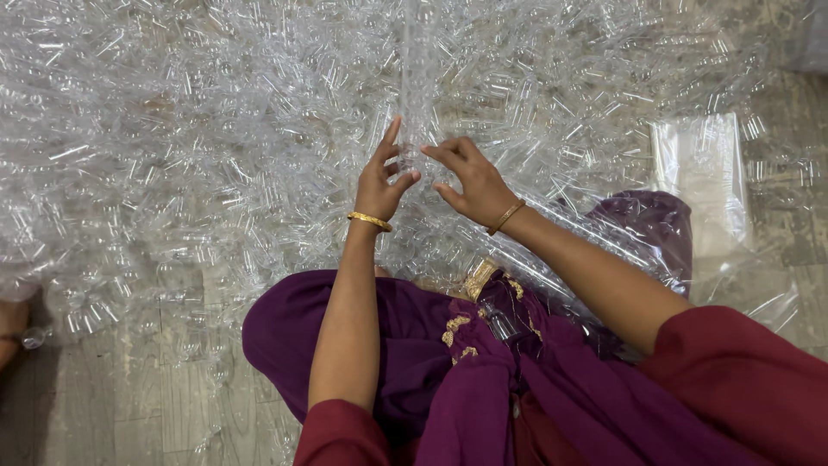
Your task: The person sits on the floor among a large spread of clear plastic spoons and gathers them by hand into clear plastic bags, filling one bag and setting it aside before starting another.
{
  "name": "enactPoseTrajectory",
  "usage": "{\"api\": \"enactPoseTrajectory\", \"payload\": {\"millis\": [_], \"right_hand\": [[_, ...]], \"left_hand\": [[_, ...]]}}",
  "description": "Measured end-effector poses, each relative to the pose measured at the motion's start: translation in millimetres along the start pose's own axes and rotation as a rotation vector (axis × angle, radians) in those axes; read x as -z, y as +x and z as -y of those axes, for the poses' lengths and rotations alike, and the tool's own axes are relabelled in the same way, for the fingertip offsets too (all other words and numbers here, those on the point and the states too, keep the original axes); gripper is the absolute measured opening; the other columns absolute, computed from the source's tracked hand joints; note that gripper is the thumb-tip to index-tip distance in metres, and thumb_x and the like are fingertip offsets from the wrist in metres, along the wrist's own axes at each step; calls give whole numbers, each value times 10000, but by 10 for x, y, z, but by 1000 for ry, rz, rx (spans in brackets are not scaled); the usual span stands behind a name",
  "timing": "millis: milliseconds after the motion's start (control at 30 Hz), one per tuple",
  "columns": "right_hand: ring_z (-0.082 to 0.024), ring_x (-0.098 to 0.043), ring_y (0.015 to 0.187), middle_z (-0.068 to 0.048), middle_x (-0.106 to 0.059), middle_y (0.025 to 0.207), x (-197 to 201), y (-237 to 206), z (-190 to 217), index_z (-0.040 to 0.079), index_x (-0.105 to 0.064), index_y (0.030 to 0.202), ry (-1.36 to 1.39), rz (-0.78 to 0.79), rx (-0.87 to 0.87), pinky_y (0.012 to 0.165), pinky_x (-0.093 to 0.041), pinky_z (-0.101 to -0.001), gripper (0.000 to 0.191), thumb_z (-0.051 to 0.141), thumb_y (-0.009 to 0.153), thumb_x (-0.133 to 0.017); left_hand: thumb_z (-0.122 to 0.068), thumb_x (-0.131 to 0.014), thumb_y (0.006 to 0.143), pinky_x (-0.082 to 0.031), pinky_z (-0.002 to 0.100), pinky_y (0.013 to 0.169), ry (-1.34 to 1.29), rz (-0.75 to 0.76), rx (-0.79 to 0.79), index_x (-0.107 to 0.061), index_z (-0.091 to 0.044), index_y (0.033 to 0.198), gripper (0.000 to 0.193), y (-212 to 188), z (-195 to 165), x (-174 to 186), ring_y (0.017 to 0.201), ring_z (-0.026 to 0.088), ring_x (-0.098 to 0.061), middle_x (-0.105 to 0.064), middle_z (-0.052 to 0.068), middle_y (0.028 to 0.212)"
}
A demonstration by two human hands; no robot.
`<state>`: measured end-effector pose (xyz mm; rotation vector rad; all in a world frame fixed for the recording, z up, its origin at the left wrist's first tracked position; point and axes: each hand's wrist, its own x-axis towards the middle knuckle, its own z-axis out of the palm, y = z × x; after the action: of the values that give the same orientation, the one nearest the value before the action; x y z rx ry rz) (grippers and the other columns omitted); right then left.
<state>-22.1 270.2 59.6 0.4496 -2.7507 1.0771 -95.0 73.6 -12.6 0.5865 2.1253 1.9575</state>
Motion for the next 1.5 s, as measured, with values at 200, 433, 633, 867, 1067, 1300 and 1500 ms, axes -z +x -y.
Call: {"api": "enactPoseTrajectory", "payload": {"millis": [200,433,633,867,1067,1300,1500], "right_hand": [[-423,-422,1430,-204,-405,1572,54,46,-122,187,-608,1329,-204,-117,253,1187,-368,-506,562,160,813,-828],[-276,-584,1194,-73,-680,1264,204,209,-230,109,-338,1595,103,-146,-72,1103,-452,-458,836,224,882,-760],[-268,-591,1225,-60,-661,1240,318,268,-344,128,-461,1560,-38,-136,-38,1160,-429,-484,718,152,901,-745],[-395,-353,1473,-148,-421,1578,496,275,-492,120,-600,1286,-297,-290,152,1223,-342,-519,465,146,869,-805],[-224,-628,1232,-30,-690,1265,759,325,-677,116,-352,1615,39,-330,-159,1084,-514,-439,776,176,959,-762],[-199,-638,1260,-72,-659,1331,1116,-9,-839,164,-290,1637,375,-225,-225,1059,-584,-396,838,62,946,-753],[-221,-659,1210,-105,-645,1296,975,-865,-544,89,-433,1520,708,44,-395,1022,-562,-336,733,128,879,-788]], "left_hand": [[87,-779,805,-576,359,1023,-24,37,9,-409,-193,1576,899,-9,16,5,1278,203,-603,-460,39,1622],[45,-817,776,-577,356,1024,101,53,105,-409,-205,1595,949,-32,-16,-5,1243,212,-647,-609,60,1446],[53,-812,779,-562,382,1027,125,87,16,-450,-186,1533,870,-32,-59,-6,1299,232,-631,-475,55,1617],[22,-806,772,-542,389,1050,214,129,110,-415,-211,1562,912,-55,-152,-42,1327,240,-591,-486,49,1558],[40,-805,821,-568,423,1065,213,178,33,-457,-224,1531,834,-101,-173,-92,1358,253,-607,-522,65,1586],[47,-739,843,-542,416,1088,-102,202,84,-328,-205,1618,912,-88,-533,-489,1380,307,-548,-527,129,1508],[-10,-746,929,-490,452,1201,-541,165,-65,-178,-271,1650,954,-62,-863,-1497,1449,308,-513,-424,158,1575]]}}
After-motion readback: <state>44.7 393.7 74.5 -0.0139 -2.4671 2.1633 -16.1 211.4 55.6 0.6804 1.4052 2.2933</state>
